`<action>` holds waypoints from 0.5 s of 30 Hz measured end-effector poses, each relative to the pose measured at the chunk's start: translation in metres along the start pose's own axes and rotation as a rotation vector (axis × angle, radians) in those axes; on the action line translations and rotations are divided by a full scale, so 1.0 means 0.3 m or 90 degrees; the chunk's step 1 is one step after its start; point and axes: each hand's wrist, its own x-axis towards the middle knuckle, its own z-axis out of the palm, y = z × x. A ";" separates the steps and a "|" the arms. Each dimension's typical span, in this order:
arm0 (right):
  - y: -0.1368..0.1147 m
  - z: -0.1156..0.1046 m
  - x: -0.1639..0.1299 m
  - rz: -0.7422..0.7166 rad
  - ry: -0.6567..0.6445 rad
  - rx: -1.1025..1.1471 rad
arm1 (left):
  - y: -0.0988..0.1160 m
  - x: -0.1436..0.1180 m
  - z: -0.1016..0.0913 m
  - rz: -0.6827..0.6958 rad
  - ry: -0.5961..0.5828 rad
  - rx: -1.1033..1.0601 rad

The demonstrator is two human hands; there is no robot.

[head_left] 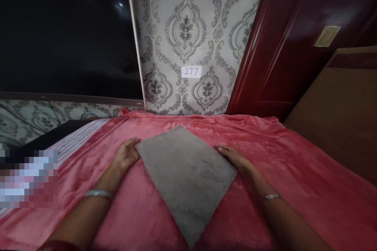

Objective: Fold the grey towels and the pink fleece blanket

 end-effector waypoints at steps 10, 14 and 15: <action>-0.002 -0.013 0.012 -0.007 -0.050 -0.074 | -0.245 -0.278 0.117 -0.122 -0.006 -0.057; -0.042 0.010 0.016 0.033 -0.044 -0.109 | -0.321 -0.330 0.166 -0.026 0.002 -0.034; -0.056 0.019 0.022 0.044 -0.038 -0.114 | -0.331 -0.332 0.176 0.006 0.007 -0.027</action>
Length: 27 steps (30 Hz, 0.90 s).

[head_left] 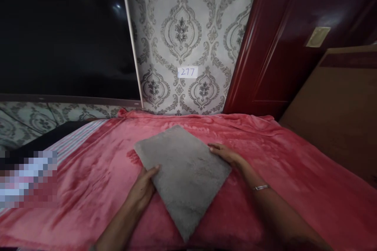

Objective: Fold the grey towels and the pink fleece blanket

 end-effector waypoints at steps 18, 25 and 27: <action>-0.233 0.153 -0.309 -0.079 0.018 0.382 | 0.409 0.183 0.170 0.023 -0.201 0.337; -0.157 0.383 -0.546 -0.180 -0.013 0.435 | 0.516 0.349 0.393 0.064 -0.462 0.726; -0.100 0.443 -0.572 -0.151 -0.066 0.406 | 0.449 0.394 0.409 0.119 -0.455 0.928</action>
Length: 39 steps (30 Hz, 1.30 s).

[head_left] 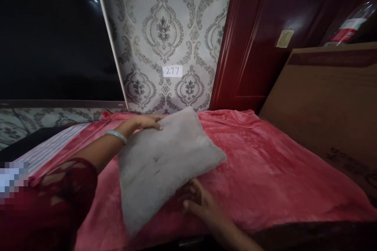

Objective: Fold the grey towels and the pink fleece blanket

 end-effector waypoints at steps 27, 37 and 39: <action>0.005 -0.362 0.246 -0.002 0.049 -0.939 | -0.220 -0.020 0.506 0.058 0.270 0.432; 0.023 -0.522 0.194 -0.016 0.191 -0.850 | -0.206 -0.030 0.489 0.119 0.275 0.320; 0.006 -0.472 0.198 -0.048 0.202 -0.864 | -0.189 -0.044 0.483 0.140 0.257 0.275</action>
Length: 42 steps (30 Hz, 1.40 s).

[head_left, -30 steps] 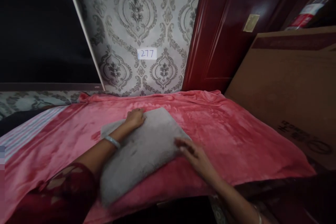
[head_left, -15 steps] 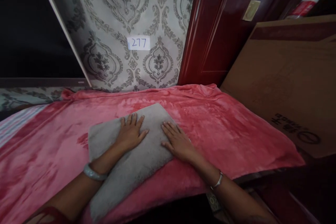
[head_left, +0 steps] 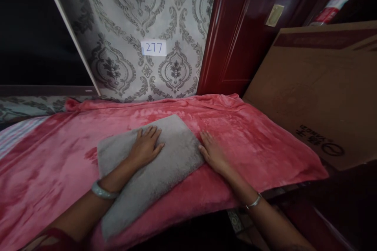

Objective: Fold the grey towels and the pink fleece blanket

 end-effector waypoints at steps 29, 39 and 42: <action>-0.191 0.041 -0.037 -0.086 -0.117 -0.073 | 0.053 -0.237 0.030 0.038 -0.066 -0.018; -0.220 0.015 -0.008 -0.169 -0.118 -0.015 | 0.023 -0.246 0.055 0.119 -0.033 0.117; -0.219 0.031 0.028 -0.085 -0.124 -0.077 | 0.015 -0.250 0.061 0.151 -0.006 0.168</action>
